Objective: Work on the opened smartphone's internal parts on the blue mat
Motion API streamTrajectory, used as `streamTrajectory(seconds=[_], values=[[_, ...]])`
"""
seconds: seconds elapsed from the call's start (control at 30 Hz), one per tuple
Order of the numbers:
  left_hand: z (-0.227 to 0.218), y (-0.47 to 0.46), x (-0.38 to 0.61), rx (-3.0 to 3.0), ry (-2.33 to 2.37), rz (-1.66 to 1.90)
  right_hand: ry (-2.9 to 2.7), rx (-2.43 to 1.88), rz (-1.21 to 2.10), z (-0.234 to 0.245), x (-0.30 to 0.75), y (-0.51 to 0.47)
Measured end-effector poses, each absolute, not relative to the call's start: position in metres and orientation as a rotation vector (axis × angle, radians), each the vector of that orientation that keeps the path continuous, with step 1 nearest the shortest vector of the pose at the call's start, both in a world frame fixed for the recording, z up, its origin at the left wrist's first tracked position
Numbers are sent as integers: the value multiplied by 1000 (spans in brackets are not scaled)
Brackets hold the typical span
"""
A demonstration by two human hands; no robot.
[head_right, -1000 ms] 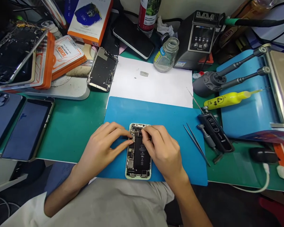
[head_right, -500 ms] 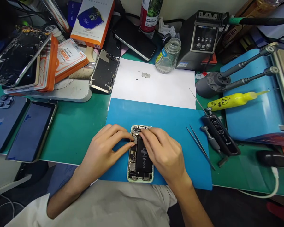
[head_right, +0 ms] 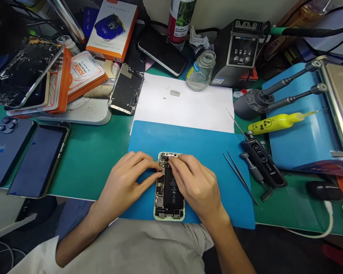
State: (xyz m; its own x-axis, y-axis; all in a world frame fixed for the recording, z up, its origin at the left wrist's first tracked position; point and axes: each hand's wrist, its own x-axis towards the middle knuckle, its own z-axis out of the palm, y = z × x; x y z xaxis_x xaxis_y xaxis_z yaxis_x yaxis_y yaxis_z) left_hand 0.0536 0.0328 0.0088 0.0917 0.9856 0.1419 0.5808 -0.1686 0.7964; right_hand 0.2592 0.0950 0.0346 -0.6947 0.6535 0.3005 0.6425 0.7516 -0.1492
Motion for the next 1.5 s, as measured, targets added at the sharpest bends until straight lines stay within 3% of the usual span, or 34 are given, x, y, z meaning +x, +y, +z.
streamTrajectory(seconds=[0.5,0.97,1.5], values=[[9,33,51,1846,1540,912,-2491,-1051,168,37,254,96],[10,33,51,1771,1522,927,-2627,-1003,-52,39,253,97],[12,27,55,1738,1514,1052,-2564,-960,184,47,250,100]])
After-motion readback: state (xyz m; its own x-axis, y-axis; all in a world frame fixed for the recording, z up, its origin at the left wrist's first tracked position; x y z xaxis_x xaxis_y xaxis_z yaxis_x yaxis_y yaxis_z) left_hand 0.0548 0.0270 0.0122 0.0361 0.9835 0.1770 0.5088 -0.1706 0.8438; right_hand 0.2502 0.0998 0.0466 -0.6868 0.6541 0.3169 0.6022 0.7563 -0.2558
